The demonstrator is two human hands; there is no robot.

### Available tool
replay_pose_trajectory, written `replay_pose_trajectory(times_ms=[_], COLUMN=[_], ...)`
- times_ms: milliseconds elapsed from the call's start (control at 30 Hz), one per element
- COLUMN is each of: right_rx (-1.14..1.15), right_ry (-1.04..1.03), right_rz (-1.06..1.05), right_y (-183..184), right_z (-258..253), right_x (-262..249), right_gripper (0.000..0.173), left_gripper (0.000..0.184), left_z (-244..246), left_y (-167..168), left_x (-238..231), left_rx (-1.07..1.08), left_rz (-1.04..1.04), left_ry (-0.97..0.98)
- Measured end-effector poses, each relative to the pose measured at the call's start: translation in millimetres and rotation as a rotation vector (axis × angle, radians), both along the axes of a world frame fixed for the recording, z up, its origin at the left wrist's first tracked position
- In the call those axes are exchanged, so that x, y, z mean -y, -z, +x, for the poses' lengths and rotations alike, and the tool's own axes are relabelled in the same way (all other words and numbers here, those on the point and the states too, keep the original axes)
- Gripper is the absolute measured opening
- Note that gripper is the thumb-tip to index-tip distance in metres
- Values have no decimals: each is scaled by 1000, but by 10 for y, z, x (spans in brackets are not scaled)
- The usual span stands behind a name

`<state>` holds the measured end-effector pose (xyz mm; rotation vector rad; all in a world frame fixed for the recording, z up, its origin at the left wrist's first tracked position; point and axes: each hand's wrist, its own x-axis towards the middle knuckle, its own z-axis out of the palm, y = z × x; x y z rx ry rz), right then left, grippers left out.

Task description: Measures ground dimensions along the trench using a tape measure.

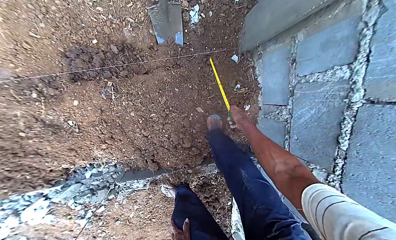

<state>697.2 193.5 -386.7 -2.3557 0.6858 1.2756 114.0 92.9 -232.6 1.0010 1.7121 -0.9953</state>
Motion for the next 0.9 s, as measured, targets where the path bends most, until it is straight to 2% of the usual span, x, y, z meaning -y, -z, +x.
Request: replay_pose_trajectory(times_ms=[200,433,700,900], right_rx=[82,50,1,48], right_ry=[-94,-156,-114,20], right_rz=[-16,-64,-7,39], right_y=[-45,-113,-547,-486], right_z=[26,99,-257,-250], right_x=[-83,-267,-205,-118], right_gripper=[63,66,64,62], left_gripper=[105,105,102,102], left_z=[-73,-273,-328,-352], left_y=[42,124,114,209], left_x=[-7,122,175,193], left_rx=[-40,-23,10,9], left_rz=[-21,-12,-33,-18], left_ry=[-17,-42,-69,-77])
